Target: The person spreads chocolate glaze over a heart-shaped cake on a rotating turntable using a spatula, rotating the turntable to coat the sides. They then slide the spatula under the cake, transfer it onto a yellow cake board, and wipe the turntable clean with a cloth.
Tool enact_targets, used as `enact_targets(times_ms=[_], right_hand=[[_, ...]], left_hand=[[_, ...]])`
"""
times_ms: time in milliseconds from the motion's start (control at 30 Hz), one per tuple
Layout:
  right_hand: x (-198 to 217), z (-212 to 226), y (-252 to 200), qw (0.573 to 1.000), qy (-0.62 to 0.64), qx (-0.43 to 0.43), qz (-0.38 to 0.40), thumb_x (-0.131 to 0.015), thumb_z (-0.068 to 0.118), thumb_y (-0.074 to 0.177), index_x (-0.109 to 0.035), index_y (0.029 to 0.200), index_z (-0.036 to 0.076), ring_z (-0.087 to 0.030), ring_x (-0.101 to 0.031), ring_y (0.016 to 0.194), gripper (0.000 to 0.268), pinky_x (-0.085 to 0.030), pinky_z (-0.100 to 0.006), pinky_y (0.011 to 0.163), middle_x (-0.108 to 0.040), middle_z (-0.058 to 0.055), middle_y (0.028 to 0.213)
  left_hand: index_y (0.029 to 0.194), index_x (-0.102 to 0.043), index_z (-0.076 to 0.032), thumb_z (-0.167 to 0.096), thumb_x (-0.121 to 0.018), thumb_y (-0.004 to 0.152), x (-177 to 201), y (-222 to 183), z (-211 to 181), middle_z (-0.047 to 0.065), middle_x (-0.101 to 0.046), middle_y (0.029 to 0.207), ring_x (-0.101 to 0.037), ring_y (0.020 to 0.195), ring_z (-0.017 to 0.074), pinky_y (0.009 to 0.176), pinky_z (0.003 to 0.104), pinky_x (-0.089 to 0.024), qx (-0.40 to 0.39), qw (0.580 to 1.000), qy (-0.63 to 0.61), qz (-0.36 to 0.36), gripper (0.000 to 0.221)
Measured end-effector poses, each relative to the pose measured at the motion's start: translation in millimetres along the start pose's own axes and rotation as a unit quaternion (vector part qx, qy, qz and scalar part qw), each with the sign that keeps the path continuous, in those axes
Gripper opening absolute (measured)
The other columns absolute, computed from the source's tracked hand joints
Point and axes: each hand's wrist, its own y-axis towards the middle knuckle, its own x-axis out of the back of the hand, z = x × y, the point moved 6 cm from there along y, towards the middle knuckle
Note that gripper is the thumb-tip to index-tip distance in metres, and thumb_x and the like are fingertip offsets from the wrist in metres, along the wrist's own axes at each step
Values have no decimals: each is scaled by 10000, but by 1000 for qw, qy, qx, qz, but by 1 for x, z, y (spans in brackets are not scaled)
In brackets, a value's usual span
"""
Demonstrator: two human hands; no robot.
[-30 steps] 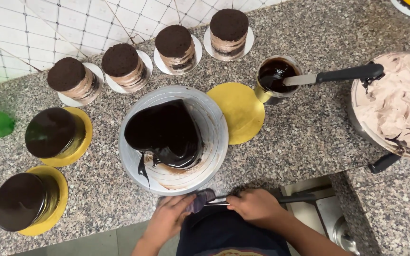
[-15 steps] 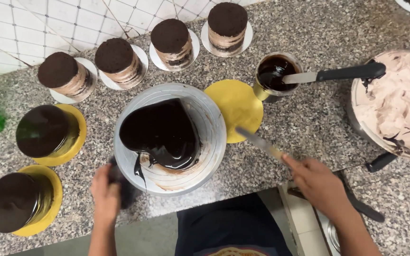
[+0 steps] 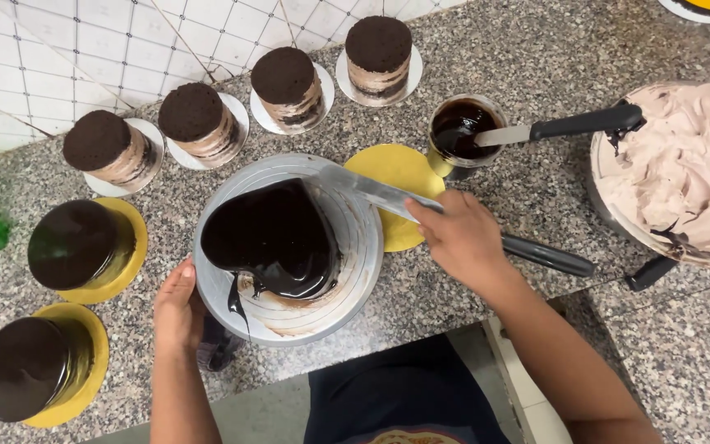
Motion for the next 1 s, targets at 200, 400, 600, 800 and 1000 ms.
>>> enact_targets(times_ms=[200, 400, 600, 800, 1000], right_hand=[[-13, 9, 19, 998, -45, 34, 30, -734, 181, 857, -748, 1262, 253, -289, -594, 903, 412, -502, -454, 769, -577, -78, 923], [-11, 5, 15, 994, -54, 65, 73, -715, 140, 813, -743, 1268, 250, -294, -588, 896, 469, -496, -448, 790, -563, -94, 912], [-8, 3, 2, 989, -54, 60, 124, -706, 134, 831, -735, 1280, 266, -290, -577, 881, 469, -480, -445, 799, -565, -90, 897], [2, 6, -12, 987, -64, 79, 128, -713, 124, 783, -731, 1287, 260, -298, -591, 922, 523, -483, -443, 827, -598, -101, 955], [10, 8, -27, 984, -82, 85, 136, -722, 113, 755, -739, 1266, 260, -294, -612, 921, 531, -490, -442, 795, -615, -102, 973]], left_hand=[[1279, -658, -2, -205, -577, 1053, 8, 1, 7, 106, -724, 1157, -687, 1036, 219, 955, 379, -550, -3, 1000, -14, 6, 315], [1250, -674, -15, -212, -595, 1047, 9, 4, 11, 96, -730, 1140, -691, 1024, 205, 949, 369, -549, -6, 1000, -24, -2, 294], [1255, -668, -8, -213, -590, 1050, 8, 5, 11, 100, -729, 1148, -688, 1047, 205, 977, 363, -542, -8, 1000, -23, -8, 300], [1278, -666, -18, -223, -577, 1049, 1, -3, 6, 92, -730, 1152, -693, 1037, 196, 959, 355, -549, -9, 1000, -16, -6, 320], [1287, -660, -19, -224, -564, 1068, 2, -14, 9, 89, -725, 1141, -687, 1009, 191, 929, 359, -551, -5, 1000, -17, -5, 315]])
